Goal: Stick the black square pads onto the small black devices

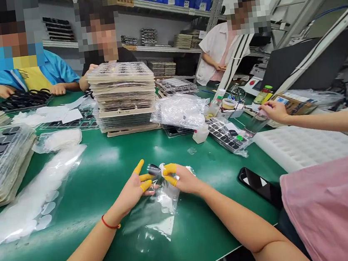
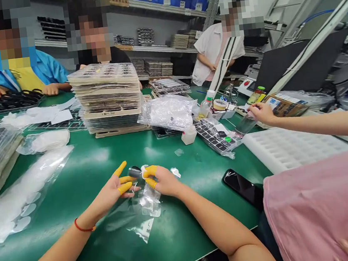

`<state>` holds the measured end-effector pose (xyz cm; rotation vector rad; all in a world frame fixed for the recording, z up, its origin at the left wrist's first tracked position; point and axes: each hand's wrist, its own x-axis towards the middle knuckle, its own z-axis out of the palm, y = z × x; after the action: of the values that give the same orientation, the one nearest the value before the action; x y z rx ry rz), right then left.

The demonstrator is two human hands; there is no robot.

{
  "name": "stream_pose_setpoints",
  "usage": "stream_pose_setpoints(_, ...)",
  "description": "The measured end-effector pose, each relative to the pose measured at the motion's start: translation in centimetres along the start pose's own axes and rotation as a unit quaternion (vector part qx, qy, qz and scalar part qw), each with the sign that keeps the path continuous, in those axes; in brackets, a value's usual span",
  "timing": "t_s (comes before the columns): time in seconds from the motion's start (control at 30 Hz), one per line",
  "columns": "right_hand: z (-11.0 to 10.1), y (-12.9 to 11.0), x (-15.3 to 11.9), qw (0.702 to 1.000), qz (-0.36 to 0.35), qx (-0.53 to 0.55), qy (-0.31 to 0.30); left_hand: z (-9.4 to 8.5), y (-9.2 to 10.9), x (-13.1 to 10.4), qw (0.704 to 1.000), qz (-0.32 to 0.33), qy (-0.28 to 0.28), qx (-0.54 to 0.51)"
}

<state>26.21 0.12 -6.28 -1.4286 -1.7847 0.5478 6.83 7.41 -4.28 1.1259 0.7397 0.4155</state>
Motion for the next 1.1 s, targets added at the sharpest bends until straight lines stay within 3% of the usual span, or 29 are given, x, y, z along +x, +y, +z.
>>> stream_pose_setpoints(0.1, -0.4, 0.2, 0.1, 0.993, 0.087, 0.046, 0.068, -1.1, 0.1, -0.2, 0.999, 0.000, 0.031, 0.007)
stream_pose_setpoints(0.23, -2.5, 1.1, 0.0, 0.977, 0.154, 0.050, 0.137, -4.9, -0.8, -0.8, 0.985, 0.017, 0.169, 0.042)
stream_pose_setpoints(0.3, -3.8, 1.5, -0.2, 0.977, 0.184, 0.007, 0.104, -7.4, -1.9, -1.2, 0.972, 0.034, 0.220, 0.075)
stream_pose_setpoints(0.43, -5.2, 1.9, -0.6, 0.966, 0.232, -0.095, -0.065, -12.2, -4.4, -2.0, 0.953, 0.067, 0.254, 0.154)
stream_pose_setpoints(0.6, -5.8, 1.6, 0.6, 0.962, 0.209, -0.135, -0.111, -15.6, -5.1, -3.0, 0.902, 0.062, 0.348, 0.249)
stream_pose_setpoints(0.73, -7.8, -0.1, 5.0, 0.969, 0.223, -0.101, -0.034, -16.6, -4.8, -3.1, 0.898, 0.139, 0.356, 0.216)
stream_pose_setpoints(0.9, -10.0, -4.3, 15.1, 0.967, 0.210, 0.104, 0.101, -16.7, -5.1, -2.8, 0.928, 0.131, 0.322, 0.135)
stream_pose_setpoints(1.0, -10.0, -5.9, 20.5, 0.958, 0.198, 0.138, 0.154, -16.8, -5.0, -3.1, 0.936, 0.135, 0.302, 0.120)
stream_pose_setpoints(1.1, -8.6, -5.2, 23.0, 0.943, 0.215, 0.145, 0.210, -17.0, -4.8, -3.4, 0.945, 0.140, 0.277, 0.102)
